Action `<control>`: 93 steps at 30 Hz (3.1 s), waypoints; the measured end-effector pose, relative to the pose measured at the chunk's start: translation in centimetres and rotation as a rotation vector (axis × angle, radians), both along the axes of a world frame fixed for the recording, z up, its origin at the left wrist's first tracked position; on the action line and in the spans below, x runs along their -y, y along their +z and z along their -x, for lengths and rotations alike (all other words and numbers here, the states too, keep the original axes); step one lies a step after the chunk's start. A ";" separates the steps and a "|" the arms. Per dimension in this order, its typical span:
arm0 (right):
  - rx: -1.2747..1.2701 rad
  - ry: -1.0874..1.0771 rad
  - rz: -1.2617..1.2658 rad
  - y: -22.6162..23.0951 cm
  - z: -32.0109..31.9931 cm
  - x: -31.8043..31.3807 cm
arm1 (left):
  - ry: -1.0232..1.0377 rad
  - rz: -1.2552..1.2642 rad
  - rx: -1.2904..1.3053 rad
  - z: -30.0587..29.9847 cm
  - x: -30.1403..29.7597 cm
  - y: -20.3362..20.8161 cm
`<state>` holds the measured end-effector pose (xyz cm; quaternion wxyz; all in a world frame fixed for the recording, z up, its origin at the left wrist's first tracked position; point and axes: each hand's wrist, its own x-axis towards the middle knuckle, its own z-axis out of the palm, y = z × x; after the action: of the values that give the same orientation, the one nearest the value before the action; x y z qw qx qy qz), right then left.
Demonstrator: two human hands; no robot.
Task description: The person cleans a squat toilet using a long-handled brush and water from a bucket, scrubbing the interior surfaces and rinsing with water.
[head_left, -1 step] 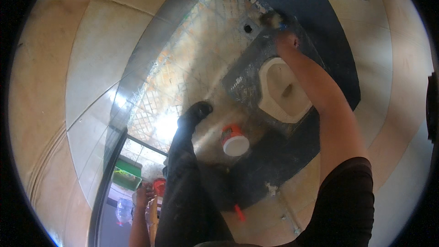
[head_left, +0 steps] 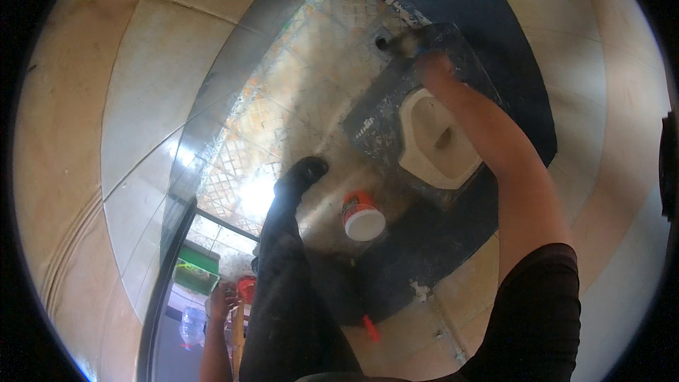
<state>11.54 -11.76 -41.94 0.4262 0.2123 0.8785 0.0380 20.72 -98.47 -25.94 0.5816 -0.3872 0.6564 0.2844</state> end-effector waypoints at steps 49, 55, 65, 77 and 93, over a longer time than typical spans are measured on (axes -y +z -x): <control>-1.170 -1.631 0.694 6.5 -40.7 54.8 | -0.683 -0.088 -0.148 6.1 -0.4 6.1; -0.464 -1.920 0.720 9.4 -59.4 70.3 | -1.264 -0.342 -0.009 7.5 20.5 9.6; -0.165 -1.802 0.093 8.6 -77.5 73.3 | -0.964 -0.224 -0.153 -0.8 14.0 15.7; 0.278 -1.581 -0.072 11.9 -78.6 68.5 | -0.812 -0.197 -0.079 -0.1 20.2 5.5; 0.398 -1.224 -0.127 9.1 -80.4 71.8 | -0.763 -0.164 -0.132 -0.8 22.5 5.8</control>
<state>91.95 -83.54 -32.80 0.5123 0.6884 0.4990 -0.1214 21.48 -120.97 -20.11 0.6310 -0.0486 0.7643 0.1238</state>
